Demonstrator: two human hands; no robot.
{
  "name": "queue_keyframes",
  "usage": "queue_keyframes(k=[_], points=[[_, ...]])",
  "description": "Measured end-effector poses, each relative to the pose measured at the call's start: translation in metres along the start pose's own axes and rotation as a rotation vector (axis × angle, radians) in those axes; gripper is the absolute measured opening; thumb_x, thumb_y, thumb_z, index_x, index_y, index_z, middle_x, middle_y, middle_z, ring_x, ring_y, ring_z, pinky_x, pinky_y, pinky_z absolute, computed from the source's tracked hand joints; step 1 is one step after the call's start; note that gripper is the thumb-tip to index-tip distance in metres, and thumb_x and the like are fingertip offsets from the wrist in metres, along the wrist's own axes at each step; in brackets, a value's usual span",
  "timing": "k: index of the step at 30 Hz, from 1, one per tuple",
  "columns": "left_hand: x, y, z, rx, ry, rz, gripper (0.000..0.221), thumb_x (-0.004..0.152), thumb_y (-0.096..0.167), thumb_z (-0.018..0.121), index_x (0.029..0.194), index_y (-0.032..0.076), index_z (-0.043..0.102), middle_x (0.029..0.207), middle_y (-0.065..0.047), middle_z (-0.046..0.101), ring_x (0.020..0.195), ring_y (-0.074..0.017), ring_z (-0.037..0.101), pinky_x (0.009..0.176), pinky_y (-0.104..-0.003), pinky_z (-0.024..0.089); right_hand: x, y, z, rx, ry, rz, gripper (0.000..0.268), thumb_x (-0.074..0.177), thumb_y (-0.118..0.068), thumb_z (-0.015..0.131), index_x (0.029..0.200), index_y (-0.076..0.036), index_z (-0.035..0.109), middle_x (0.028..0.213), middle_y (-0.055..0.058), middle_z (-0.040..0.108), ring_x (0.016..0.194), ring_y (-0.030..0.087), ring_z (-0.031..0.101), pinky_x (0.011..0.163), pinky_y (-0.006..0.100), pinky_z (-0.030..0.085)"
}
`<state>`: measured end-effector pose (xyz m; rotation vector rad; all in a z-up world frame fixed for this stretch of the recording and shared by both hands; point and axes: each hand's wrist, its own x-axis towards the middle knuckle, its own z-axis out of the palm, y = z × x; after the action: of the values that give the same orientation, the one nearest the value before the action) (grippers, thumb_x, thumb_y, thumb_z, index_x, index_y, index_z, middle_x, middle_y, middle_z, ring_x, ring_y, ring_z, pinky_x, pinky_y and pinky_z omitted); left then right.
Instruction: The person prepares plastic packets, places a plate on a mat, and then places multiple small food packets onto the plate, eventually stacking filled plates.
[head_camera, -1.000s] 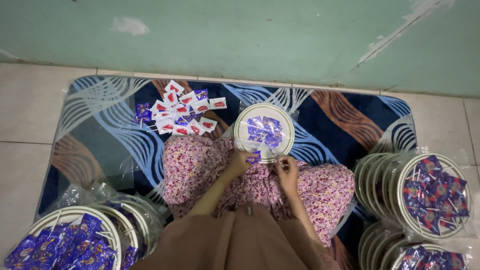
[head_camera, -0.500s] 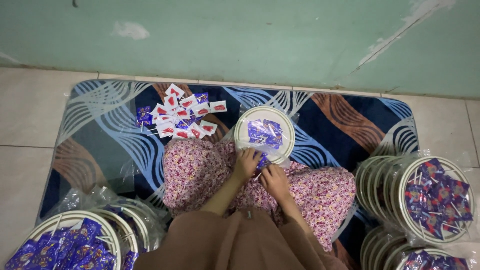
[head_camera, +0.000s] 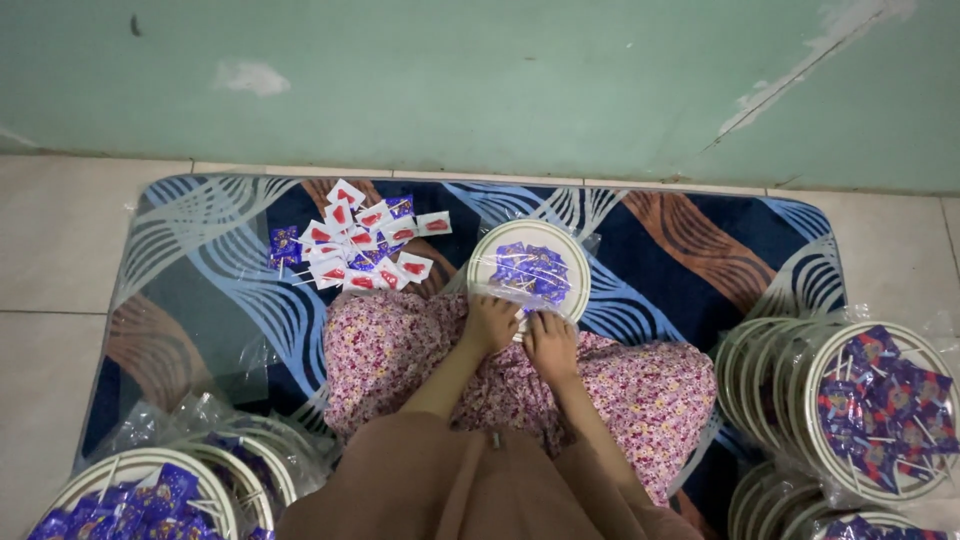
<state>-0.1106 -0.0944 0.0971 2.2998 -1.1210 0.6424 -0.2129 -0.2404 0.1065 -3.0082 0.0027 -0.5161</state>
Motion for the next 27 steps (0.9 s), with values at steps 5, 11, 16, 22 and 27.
queue_keyframes(k=[5,11,16,22,27], points=[[0.050,0.021,-0.057,0.029,0.101,-0.041,0.028,0.064,0.033,0.070,0.088,0.021,0.079,0.102,-0.016,0.069,0.096,-0.0425,0.065,0.081,-0.055,0.049,0.006,-0.005,0.011,-0.073,0.074,0.070,0.044,0.085,-0.041,0.060,0.118,-0.013,0.069,0.109,0.010,0.067,0.101,0.029,0.068,0.084,0.042,0.051],[0.013,0.005,-0.008,0.039,0.007,-0.069,0.031,0.071,0.034,0.069,0.099,0.023,0.078,0.127,-0.023,0.066,0.116,-0.0495,0.062,0.084,-0.061,0.050,0.008,-0.014,0.002,-0.074,-0.052,0.161,0.048,0.089,-0.044,0.054,0.122,-0.012,0.068,0.114,0.010,0.063,0.112,0.031,0.061,0.085,0.044,0.048],[-0.029,-0.009,0.038,0.036,0.022,0.058,0.027,0.080,0.027,0.062,0.104,0.019,0.073,0.143,-0.030,0.056,0.133,-0.0532,0.051,0.096,-0.068,0.043,-0.004,-0.002,0.014,0.007,-0.018,0.110,0.041,0.090,-0.037,0.058,0.123,-0.015,0.070,0.113,0.009,0.067,0.119,0.030,0.060,0.089,0.045,0.046],[0.049,-0.037,-0.103,-0.262,-0.982,-0.169,0.030,0.091,0.026,0.052,0.104,0.012,0.075,0.104,-0.018,0.076,0.101,-0.0394,0.074,0.083,-0.058,0.055,-0.018,-0.006,0.016,0.057,0.048,0.110,0.037,0.092,-0.035,0.061,0.123,-0.016,0.069,0.112,0.008,0.067,0.112,0.028,0.064,0.089,0.044,0.047],[0.009,-0.164,-0.055,0.269,-0.446,-0.452,0.030,0.079,0.031,0.072,0.108,0.023,0.078,0.125,-0.010,0.067,0.111,-0.0315,0.067,0.083,-0.049,0.052,-0.010,-0.022,-0.014,0.053,-0.021,0.108,0.038,0.100,-0.040,0.056,0.126,-0.016,0.068,0.106,0.012,0.067,0.108,0.032,0.067,0.090,0.047,0.048]])
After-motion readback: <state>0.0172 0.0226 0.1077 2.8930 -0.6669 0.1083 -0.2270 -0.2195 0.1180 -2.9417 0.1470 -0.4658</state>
